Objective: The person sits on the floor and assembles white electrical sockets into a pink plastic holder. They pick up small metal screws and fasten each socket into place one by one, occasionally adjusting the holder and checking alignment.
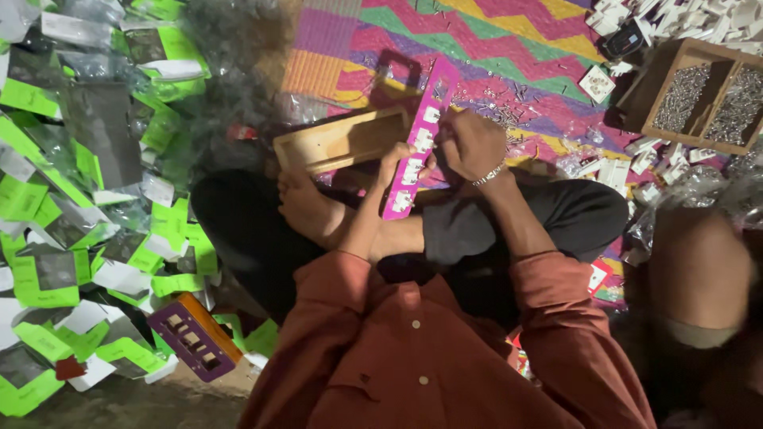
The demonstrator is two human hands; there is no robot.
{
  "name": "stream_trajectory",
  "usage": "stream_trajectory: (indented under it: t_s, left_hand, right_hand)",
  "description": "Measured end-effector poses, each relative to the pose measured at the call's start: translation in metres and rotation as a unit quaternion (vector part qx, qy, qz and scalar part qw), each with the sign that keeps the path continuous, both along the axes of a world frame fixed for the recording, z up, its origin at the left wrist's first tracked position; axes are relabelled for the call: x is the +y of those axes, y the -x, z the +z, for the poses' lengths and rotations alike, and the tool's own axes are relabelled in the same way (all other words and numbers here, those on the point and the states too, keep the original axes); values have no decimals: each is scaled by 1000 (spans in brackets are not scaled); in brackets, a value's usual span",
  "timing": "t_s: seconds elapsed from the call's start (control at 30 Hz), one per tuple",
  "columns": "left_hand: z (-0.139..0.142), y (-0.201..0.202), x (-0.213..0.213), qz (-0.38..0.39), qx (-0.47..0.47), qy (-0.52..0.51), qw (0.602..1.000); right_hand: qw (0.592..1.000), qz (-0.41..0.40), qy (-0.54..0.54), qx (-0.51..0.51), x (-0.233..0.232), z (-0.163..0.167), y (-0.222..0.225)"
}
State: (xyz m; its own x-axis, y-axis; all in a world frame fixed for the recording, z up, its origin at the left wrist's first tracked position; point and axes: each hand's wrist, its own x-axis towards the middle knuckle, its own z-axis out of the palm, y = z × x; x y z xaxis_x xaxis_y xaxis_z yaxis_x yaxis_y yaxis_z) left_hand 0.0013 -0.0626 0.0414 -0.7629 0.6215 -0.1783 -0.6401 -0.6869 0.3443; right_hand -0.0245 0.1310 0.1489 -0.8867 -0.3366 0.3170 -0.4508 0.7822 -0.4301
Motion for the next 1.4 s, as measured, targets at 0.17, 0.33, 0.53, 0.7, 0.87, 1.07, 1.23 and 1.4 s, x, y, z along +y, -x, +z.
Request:
stream_trajectory:
  t_s: [0.17,0.33,0.53,0.7,0.87,1.07,1.23,1.4]
  left_hand:
    - [0,4,-4,-2,16,-15,1000]
    - [-1,-1,-1,-11,9,47,999]
    - [-4,-1,0,-18,1,35,999]
    - [-3,-1,-1,-12,10,41,999]
    - [-3,-2,0,-18,13,38,999]
    - [-3,-2,2,-17,49,73,996]
    - [2,-1,0,2,78,97,992]
    - [1,-1,2,-13,4,32,999]
  right_hand:
    - [1000,-2,-1,5,0,4,3]
    - [996,-45,47,-66,-5,6,3]
    - [995,1,97,-4,-9,16,5]
    - [994,31,103,-4,-8,17,4]
    - [997,8,75,-19,-4,-8,2]
    - [942,-72,248,-215,0,-42,2]
    - [915,-44,333,-225,3,-39,2]
    - [933,-15,304,-195,1,-20,3]
